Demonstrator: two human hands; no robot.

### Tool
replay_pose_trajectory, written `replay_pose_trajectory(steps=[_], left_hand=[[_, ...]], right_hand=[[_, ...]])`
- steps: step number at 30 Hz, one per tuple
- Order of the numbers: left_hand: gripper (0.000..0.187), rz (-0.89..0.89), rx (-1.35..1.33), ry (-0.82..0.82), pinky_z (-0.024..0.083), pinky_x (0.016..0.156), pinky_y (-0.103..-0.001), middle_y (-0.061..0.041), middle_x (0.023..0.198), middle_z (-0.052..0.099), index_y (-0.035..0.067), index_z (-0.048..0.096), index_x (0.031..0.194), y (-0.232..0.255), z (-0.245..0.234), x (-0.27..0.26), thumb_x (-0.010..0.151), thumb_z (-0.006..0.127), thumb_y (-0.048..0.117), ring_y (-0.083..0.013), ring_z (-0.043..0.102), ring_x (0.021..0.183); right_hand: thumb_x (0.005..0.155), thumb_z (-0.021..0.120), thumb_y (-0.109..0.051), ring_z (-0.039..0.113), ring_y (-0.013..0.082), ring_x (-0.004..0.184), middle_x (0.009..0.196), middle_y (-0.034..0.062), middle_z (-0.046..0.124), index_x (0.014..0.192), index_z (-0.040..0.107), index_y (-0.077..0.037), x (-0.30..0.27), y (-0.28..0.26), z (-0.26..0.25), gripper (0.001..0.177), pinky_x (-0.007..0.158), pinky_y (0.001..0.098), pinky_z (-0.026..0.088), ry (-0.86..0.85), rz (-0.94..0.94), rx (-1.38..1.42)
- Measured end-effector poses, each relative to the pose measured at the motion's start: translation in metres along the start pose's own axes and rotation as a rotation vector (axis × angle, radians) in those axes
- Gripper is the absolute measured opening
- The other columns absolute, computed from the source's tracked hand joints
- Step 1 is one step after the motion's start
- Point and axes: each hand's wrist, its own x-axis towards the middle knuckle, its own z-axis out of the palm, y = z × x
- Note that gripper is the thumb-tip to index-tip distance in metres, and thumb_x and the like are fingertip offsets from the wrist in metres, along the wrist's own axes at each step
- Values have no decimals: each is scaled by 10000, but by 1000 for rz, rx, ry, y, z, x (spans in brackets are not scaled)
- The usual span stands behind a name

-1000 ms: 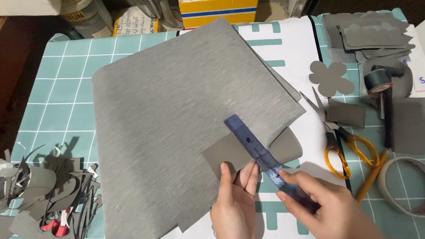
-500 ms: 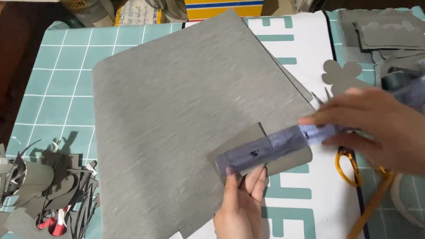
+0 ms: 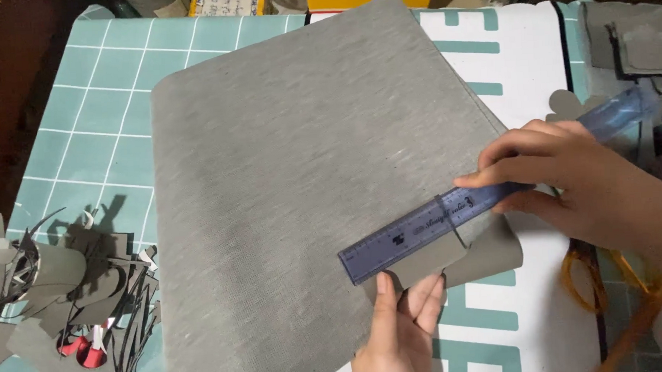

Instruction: Measuring and marking a piece of grey leather using a ruler and pencil on a workshop table.

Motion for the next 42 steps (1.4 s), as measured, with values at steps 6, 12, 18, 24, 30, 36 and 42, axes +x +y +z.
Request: replay_pose_trajectory(steps=[6, 12, 18, 24, 30, 36, 42], left_hand=[[292, 8, -16, 35, 588, 1067, -502, -135, 954, 638, -105, 646, 1031, 7, 5, -4, 981, 631, 182, -396, 728, 1025], [299, 14, -25, 60, 590, 1063, -510, -140, 943, 636, -117, 641, 1033, 10, 7, -4, 977, 634, 176, -402, 725, 1016], [306, -12, -11, 44, 592, 1059, -519, -145, 933, 633, -129, 635, 1035, -2, -11, 15, 974, 637, 171, -408, 723, 1007], [314, -20, 15, 39, 594, 1056, -528, -150, 923, 631, -141, 630, 1037, -8, -18, 25, 970, 640, 165, -413, 721, 999], [322, -14, 29, 52, 596, 1052, -537, -156, 913, 629, -153, 625, 1040, -19, -35, 33, 966, 643, 160, -419, 718, 990], [330, -5, 33, 64, 598, 1048, -545, -161, 902, 626, -165, 620, 1042, -22, -38, 39, 963, 647, 154, -424, 716, 981], [338, 5, 26, 81, 600, 1044, -554, -166, 892, 624, -177, 615, 1044, -21, -36, 38, 959, 650, 149, -430, 713, 973]], right_hand=[[852, 707, -489, 784, 44, 799, 1013, -179, 793, 1411, 480, -525, 8, 2, -2, 605, 738, 215, 657, -18, 2, 9], [855, 704, -496, 776, 56, 789, 1002, -164, 790, 1397, 494, -508, 10, 0, -3, 581, 729, 223, 643, -26, 10, 23], [859, 700, -503, 767, 68, 779, 991, -150, 788, 1383, 508, -490, 11, -4, -10, 559, 719, 232, 629, -6, 68, 46], [862, 697, -510, 758, 79, 768, 979, -135, 785, 1369, 522, -473, 11, -2, -8, 538, 710, 240, 615, 6, 110, 88], [865, 694, -516, 750, 91, 758, 968, -120, 782, 1355, 536, -456, 14, 0, -7, 518, 700, 248, 601, 5, 132, 123], [869, 691, -523, 741, 103, 747, 957, -106, 780, 1341, 550, -439, 19, -2, -11, 500, 691, 256, 587, 7, 147, 150], [872, 688, -530, 732, 114, 737, 945, -91, 777, 1327, 564, -421, 19, -1, -9, 484, 681, 264, 573, 7, 155, 168]])
